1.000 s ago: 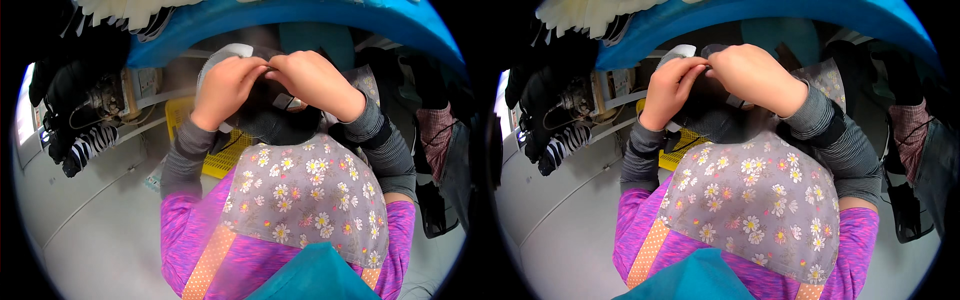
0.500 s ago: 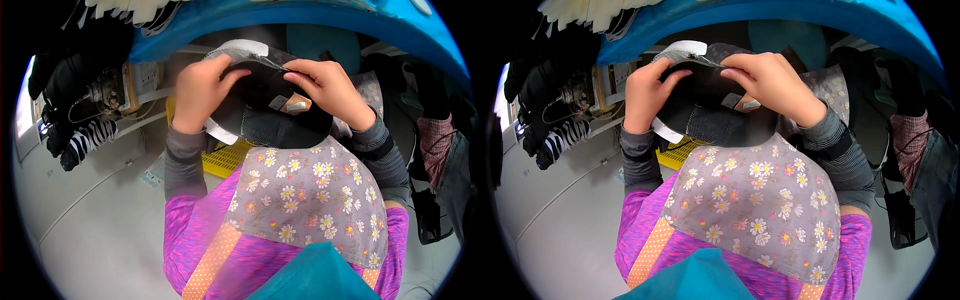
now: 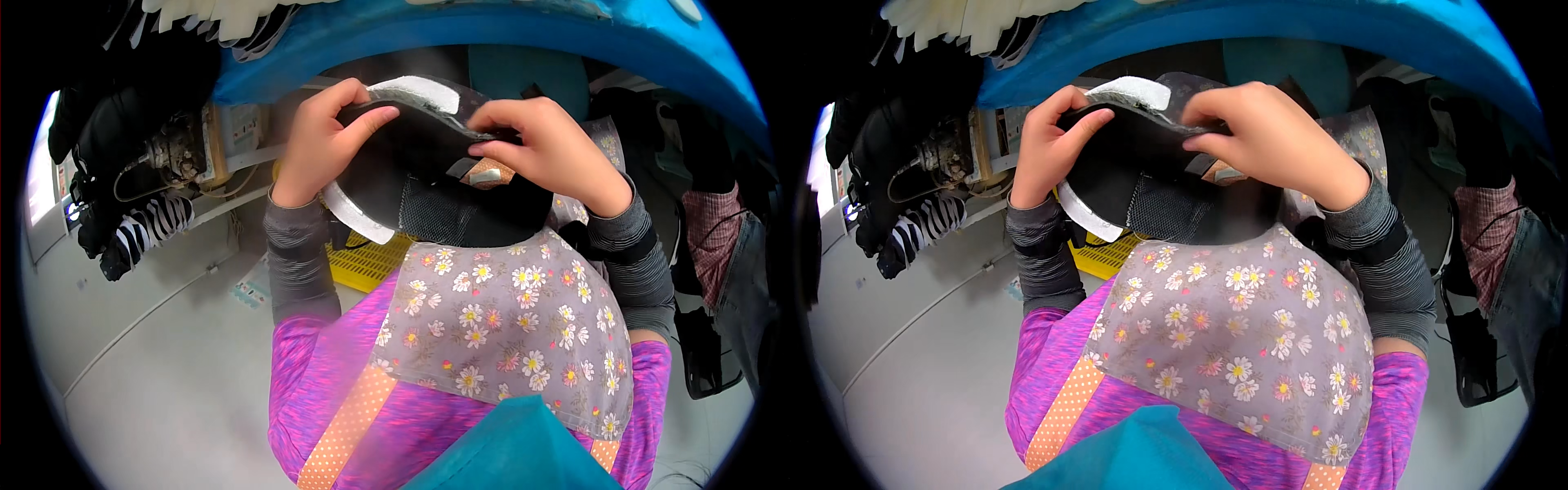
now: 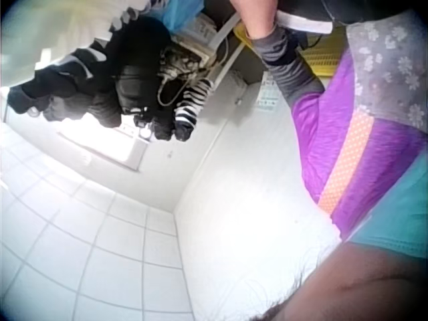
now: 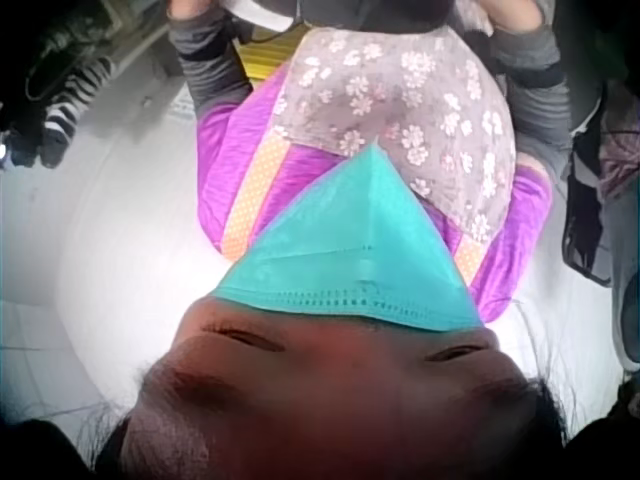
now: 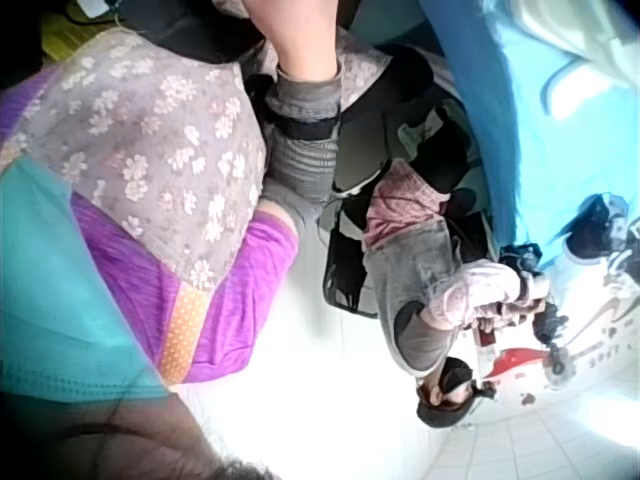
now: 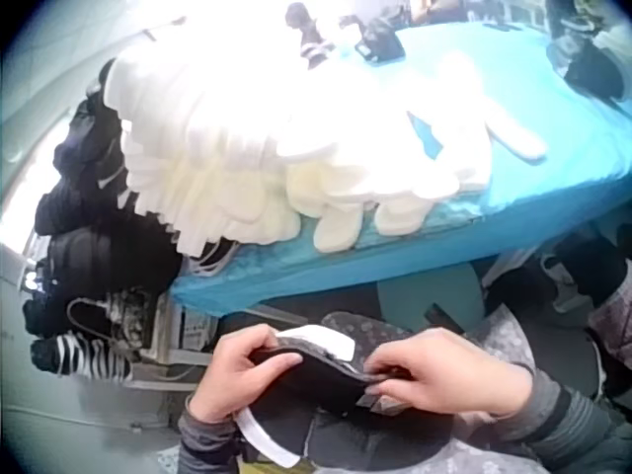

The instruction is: The person inserts a white foam padding into the interior of a black boot and tucks the edges of the lining around it by hand.

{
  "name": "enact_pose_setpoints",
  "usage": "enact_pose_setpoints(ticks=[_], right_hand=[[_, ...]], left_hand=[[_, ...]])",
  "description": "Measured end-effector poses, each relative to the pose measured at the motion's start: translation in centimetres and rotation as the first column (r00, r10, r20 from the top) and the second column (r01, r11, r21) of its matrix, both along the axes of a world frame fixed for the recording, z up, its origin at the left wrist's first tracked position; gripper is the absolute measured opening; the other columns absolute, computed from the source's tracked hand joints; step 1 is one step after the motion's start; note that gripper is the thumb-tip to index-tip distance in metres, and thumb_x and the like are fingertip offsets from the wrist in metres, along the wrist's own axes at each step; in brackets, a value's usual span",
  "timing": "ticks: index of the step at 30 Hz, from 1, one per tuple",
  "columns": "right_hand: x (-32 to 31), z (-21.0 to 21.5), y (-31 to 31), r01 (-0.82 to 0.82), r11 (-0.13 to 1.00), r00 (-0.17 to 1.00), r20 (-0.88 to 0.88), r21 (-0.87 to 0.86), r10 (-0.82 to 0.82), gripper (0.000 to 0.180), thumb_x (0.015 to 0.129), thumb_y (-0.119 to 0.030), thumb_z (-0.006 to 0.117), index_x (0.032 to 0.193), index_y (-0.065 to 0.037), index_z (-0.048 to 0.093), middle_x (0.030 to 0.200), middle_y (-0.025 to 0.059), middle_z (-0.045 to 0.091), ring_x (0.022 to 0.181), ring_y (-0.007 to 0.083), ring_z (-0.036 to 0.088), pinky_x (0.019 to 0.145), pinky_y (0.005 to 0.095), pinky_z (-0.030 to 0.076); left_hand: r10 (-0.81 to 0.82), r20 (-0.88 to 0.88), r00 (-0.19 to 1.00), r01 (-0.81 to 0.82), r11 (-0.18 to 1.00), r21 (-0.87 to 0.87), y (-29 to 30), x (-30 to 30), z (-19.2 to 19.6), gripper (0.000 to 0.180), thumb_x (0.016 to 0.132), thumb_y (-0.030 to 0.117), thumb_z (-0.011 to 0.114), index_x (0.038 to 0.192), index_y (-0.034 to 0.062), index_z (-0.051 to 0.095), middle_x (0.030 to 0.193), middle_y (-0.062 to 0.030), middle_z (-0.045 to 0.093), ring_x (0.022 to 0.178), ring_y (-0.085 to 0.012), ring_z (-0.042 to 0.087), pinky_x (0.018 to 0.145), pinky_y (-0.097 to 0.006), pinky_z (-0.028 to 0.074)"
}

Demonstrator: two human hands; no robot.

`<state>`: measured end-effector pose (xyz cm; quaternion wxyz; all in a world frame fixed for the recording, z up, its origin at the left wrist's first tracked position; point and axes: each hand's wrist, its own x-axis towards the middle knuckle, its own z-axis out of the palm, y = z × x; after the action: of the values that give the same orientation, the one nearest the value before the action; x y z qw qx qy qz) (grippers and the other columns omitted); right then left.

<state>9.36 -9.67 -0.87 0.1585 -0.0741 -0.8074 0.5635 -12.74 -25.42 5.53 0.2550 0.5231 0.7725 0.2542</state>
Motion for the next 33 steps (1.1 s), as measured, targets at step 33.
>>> enact_pose_setpoints(ticks=[33], right_hand=[[1.1, -0.1, -0.5, 0.201, 0.979, 0.963, 0.179, 0.014, -0.2, 0.019, 0.088, -0.02, 0.068, 0.083, -0.002, 0.065, 0.059, 0.0149, 0.06, 0.05, 0.0286, 0.062, 0.051, 0.0357, 0.046]], left_hand=[[-0.102, -0.756, 0.647, 0.359, 0.915, 0.184, 0.5, 0.4, 3.0, 0.015, 0.081, -0.002, 0.072, 0.086, -0.0013, 0.058, 0.105, -0.0127, 0.069, 0.082, -0.0232, 0.065, 0.071, -0.028, 0.051]])
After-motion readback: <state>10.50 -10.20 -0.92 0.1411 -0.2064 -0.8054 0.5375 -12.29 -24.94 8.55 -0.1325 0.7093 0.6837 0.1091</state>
